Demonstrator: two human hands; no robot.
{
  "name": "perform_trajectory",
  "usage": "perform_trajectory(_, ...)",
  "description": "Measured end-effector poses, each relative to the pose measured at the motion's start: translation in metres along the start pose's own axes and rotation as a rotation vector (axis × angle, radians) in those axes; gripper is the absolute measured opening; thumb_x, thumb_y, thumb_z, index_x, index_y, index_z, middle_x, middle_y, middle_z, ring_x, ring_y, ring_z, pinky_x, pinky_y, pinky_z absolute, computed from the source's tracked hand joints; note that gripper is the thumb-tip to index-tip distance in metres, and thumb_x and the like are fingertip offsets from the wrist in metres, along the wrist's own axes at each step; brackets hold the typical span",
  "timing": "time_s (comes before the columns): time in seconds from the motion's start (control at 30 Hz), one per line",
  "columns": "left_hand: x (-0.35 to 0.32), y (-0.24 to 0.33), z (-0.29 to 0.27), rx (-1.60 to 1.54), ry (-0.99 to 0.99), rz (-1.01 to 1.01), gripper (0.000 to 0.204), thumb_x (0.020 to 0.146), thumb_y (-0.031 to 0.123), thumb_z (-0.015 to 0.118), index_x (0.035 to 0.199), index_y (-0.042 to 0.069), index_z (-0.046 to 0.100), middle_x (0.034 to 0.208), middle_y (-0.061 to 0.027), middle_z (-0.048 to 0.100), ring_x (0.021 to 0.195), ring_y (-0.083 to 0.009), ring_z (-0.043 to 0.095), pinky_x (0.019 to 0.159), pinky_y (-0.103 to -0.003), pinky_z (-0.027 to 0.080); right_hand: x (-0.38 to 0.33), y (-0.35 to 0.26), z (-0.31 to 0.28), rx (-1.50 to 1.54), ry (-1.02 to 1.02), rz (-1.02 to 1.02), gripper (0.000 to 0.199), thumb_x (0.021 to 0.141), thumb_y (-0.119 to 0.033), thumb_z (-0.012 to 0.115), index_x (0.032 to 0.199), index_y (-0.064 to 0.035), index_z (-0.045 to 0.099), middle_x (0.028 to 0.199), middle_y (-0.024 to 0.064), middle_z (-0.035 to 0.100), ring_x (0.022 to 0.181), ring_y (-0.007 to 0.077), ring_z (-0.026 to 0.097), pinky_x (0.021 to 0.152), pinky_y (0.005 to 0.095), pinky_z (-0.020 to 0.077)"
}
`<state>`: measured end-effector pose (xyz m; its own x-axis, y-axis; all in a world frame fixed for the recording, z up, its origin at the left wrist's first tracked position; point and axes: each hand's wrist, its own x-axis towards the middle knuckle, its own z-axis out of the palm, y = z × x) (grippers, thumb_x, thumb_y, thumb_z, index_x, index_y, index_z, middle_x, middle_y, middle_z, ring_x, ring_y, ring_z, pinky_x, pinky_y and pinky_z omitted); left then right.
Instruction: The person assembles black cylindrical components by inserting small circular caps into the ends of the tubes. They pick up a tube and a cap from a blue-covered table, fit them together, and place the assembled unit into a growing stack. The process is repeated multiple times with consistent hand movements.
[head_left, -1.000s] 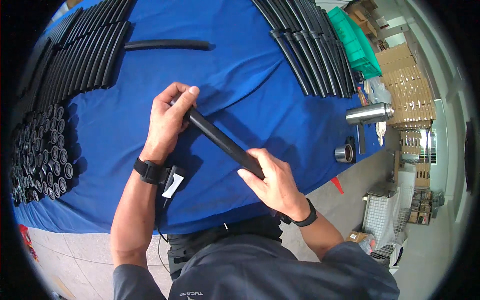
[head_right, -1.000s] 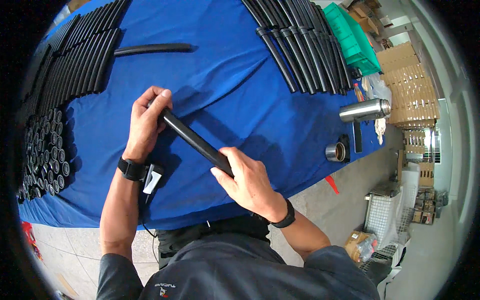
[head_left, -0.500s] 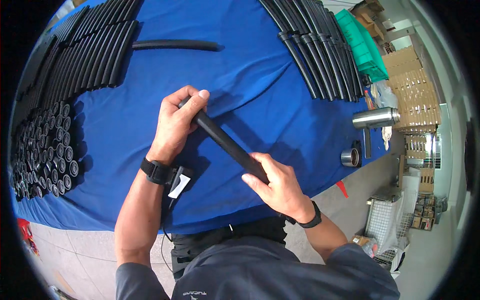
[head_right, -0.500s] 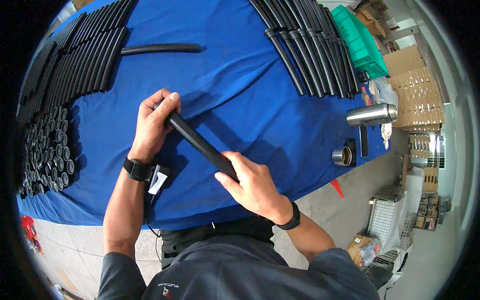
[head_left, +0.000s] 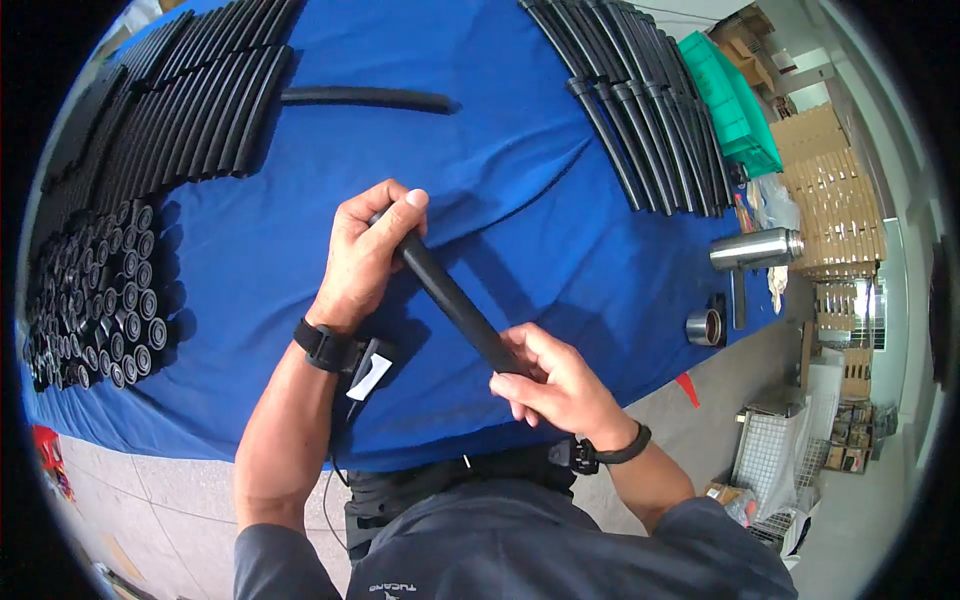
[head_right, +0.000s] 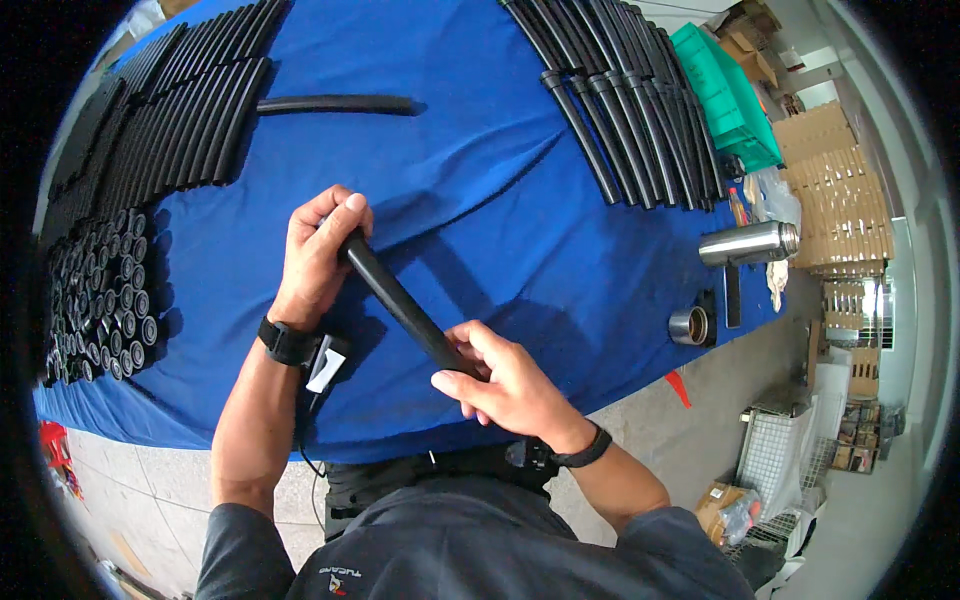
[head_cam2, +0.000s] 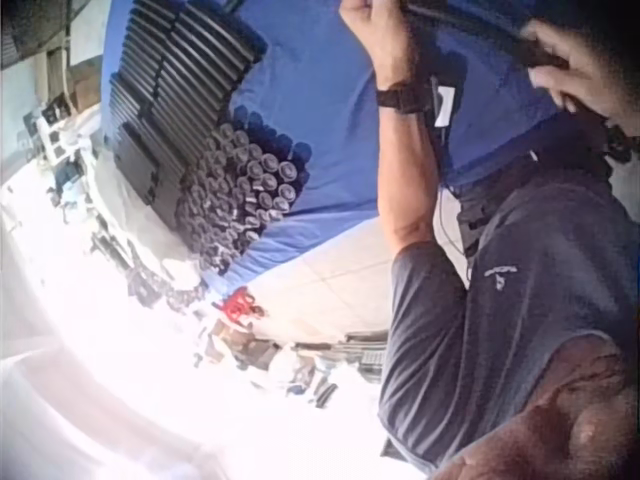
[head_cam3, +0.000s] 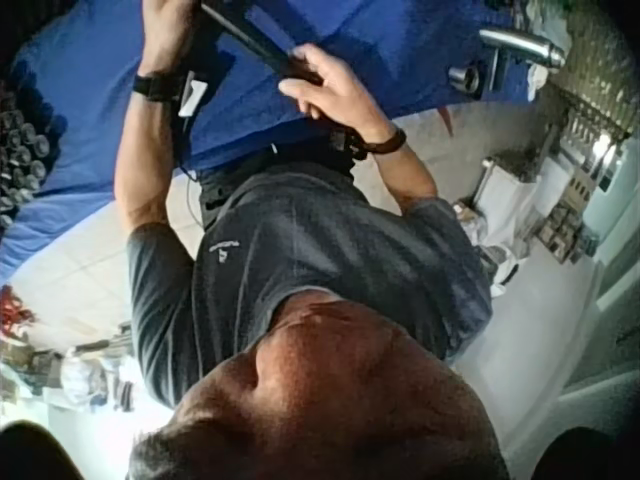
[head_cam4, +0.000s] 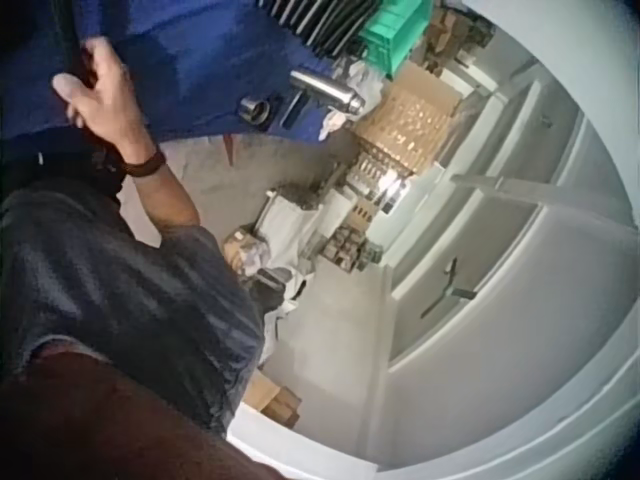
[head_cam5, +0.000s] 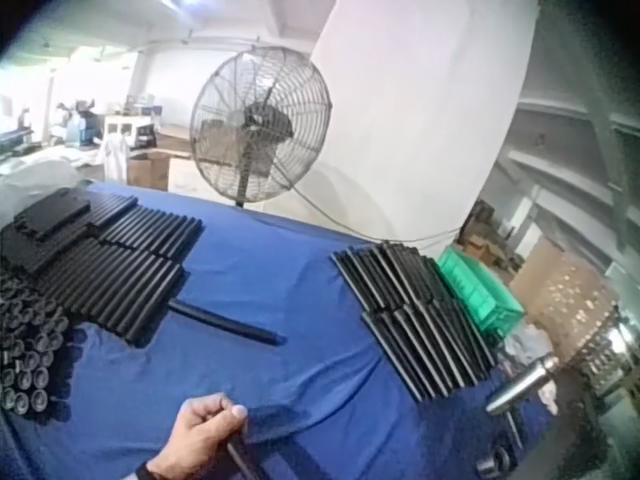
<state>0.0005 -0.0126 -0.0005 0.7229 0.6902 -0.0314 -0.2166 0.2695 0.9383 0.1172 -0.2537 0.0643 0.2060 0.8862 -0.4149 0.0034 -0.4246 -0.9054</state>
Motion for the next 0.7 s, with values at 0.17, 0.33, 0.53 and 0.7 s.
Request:
perform_trajectory(0.17, 0.004, 0.001, 0.007, 0.022, 0.013, 0.020, 0.031, 0.103, 0.032, 0.063, 0.081, 0.010, 0.061, 0.071, 0.0055, 0.051, 0.059, -0.0038, 0.040, 0.051, -0.023, 0.030, 0.003, 0.009, -0.024, 0.748, -0.277, 0.345, 0.043, 0.106, -0.031, 0.058, 0.130, 0.0043, 0.058, 0.078, 0.0056, 0.061, 0.046, 0.0083, 0.049, 0.043, 0.0210, 0.0397)
perform_trajectory(0.33, -0.001, 0.011, 0.010, 0.346, 0.092, 0.012, 0.043, 0.102, 0.042, 0.062, 0.079, 0.006, 0.061, 0.066, 0.0048, 0.048, 0.062, -0.0055, 0.041, 0.054, -0.026, 0.032, -0.002, -0.009, -0.014, -0.571, 0.183, -0.314, 0.037, 0.099, -0.027, 0.071, 0.119, 0.0014, 0.060, 0.077, 0.0100, 0.066, 0.061, 0.0173, 0.064, 0.055, 0.0331, 0.0494)
perform_trajectory(0.53, -0.003, 0.009, 0.011, 0.212, 0.032, 0.031, 0.041, 0.099, 0.039, 0.066, 0.074, 0.007, 0.059, 0.066, 0.0069, 0.048, 0.063, -0.0038, 0.040, 0.055, -0.027, 0.031, -0.006, -0.007, -0.030, 0.538, -0.243, 0.188, 0.040, 0.105, -0.033, 0.060, 0.128, -0.0011, 0.057, 0.085, 0.0085, 0.067, 0.053, 0.0108, 0.059, 0.044, 0.0223, 0.0453)
perform_trajectory(0.7, -0.002, 0.013, 0.008, 0.065, -0.045, -0.138, 0.030, 0.099, 0.029, 0.065, 0.077, 0.009, 0.060, 0.066, 0.0049, 0.050, 0.054, -0.0040, 0.039, 0.048, -0.024, 0.031, -0.007, -0.001, -0.024, 0.440, -0.169, 0.182, 0.038, 0.107, -0.029, 0.059, 0.131, -0.0004, 0.058, 0.080, 0.0026, 0.060, 0.050, 0.0049, 0.051, 0.042, 0.0199, 0.0387)
